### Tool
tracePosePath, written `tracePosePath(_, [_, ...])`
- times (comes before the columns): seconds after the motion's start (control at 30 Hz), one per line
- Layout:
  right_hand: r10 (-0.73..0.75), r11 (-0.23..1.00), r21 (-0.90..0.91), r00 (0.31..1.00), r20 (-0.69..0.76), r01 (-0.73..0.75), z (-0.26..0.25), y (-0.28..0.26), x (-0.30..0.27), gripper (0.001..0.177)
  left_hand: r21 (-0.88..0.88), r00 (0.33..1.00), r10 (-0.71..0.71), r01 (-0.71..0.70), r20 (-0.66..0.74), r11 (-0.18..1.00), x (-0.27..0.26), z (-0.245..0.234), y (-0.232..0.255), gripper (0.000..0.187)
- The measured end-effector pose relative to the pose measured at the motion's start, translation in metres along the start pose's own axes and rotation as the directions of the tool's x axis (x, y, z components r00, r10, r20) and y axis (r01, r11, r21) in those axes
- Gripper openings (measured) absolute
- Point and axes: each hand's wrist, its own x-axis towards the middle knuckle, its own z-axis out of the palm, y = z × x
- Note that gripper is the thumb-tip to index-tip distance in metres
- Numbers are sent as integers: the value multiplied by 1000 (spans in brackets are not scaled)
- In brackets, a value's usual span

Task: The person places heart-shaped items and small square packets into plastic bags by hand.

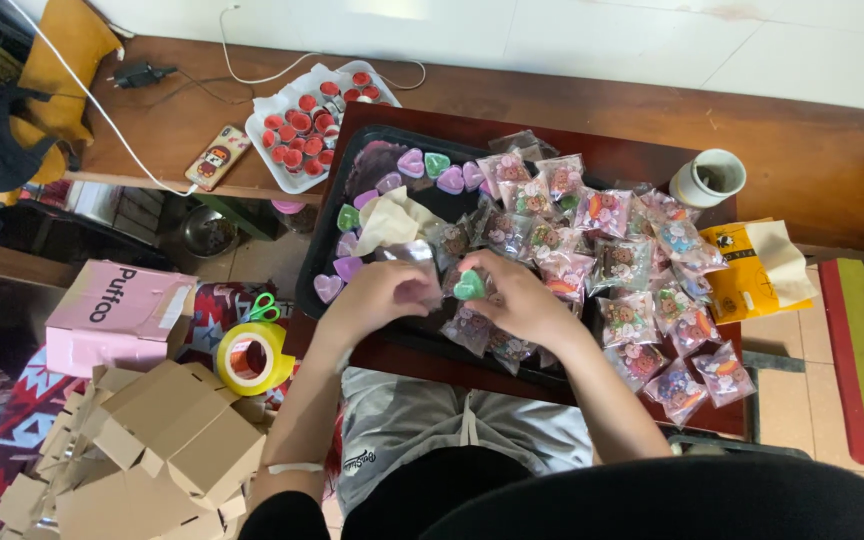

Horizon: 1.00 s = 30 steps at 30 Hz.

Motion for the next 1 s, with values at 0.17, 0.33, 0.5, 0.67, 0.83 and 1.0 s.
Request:
tracePosePath(0.17, [-75,990,-119,997,33,78,24,1,-9,45,-193,992,-75,94,105,977,6,-2,-37,42])
tracePosePath(0.33, [-194,975,-127,976,-96,182,50,-12,-16,49,-153,989,-67,88,133,984,5,-2,-58,33])
tracePosePath(0.5, [-266,949,-205,956,-124,237,74,10,-7,51,-209,995,-42,22,-91,978,2,5,-61,20])
tracePosePath(0.67, [-82,926,-372,996,-23,67,96,14,1,52,-91,968,-117,98,-224,991,11,-15,-13,20])
tracePosePath(0.83, [-124,879,-469,990,-61,81,112,19,5,56,26,856,-166,204,-490,979,25,-26,2,17])
tracePosePath(1.0, [7,852,-523,1000,-17,-15,115,19,11,52,-100,834,-96,49,-543,994,46,-35,2,8])
